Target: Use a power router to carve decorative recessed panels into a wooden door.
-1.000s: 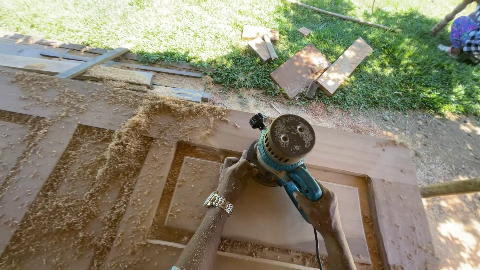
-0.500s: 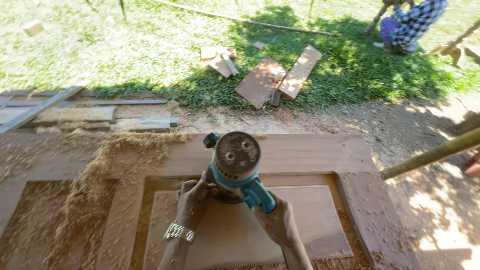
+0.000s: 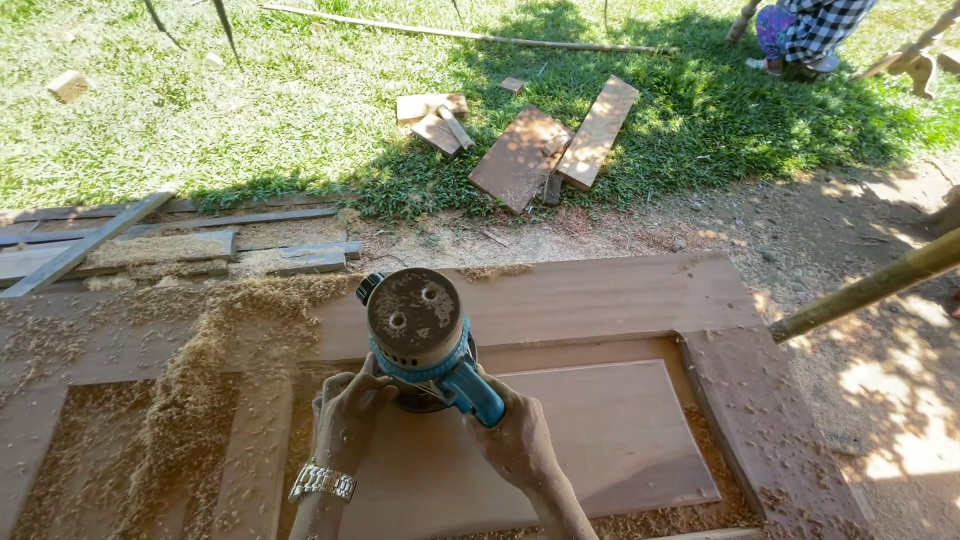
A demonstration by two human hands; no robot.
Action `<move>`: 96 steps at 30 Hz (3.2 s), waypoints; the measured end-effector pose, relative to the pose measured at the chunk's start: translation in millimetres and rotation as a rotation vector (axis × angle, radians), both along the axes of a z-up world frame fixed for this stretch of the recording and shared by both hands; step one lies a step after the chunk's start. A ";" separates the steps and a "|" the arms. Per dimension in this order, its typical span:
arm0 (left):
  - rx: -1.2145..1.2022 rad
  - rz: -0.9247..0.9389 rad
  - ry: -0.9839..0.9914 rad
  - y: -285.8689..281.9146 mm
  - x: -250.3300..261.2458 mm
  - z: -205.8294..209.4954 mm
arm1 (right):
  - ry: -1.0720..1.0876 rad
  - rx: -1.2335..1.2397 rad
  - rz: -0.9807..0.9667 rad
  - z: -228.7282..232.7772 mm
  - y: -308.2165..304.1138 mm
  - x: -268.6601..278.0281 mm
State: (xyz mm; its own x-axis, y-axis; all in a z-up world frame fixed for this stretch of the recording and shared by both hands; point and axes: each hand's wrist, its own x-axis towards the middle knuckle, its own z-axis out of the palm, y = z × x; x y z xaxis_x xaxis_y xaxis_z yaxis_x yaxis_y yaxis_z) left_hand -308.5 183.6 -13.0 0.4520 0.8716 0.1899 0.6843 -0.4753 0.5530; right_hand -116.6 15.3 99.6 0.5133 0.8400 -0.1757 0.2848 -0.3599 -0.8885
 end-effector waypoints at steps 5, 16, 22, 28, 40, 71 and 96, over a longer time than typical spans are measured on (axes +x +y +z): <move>0.017 0.037 -0.019 7.5 -22.1 13.8 | -0.018 -0.008 0.048 -7.1 17.2 -17.2; 0.153 0.035 -0.118 26.6 -66.1 12.9 | -0.023 0.050 0.104 -5.2 46.2 -50.4; 0.084 -0.013 -0.123 30.4 -64.7 9.7 | -0.017 -0.023 0.087 -4.6 48.2 -50.6; 0.161 0.065 0.086 34.2 -80.7 1.6 | -0.013 0.051 0.103 -3.9 54.2 -61.7; -0.989 0.313 -1.514 51.2 -103.5 -34.6 | -0.034 0.033 0.194 -35.8 78.0 -79.9; 0.022 0.219 -0.476 46.9 -123.7 18.4 | -0.025 0.113 0.186 -22.8 87.6 -126.6; 0.061 0.106 -0.267 19.0 -155.2 21.5 | -0.169 0.011 0.142 -62.2 43.5 -147.1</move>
State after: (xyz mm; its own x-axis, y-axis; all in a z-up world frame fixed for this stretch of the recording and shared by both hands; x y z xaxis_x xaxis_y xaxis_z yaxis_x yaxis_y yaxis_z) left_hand -463.7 202.6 8.5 0.2856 0.8949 0.3430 0.5664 -0.4463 0.6929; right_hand -263.7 58.9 37.4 0.4112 0.9074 -0.0871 0.4775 -0.2958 -0.8273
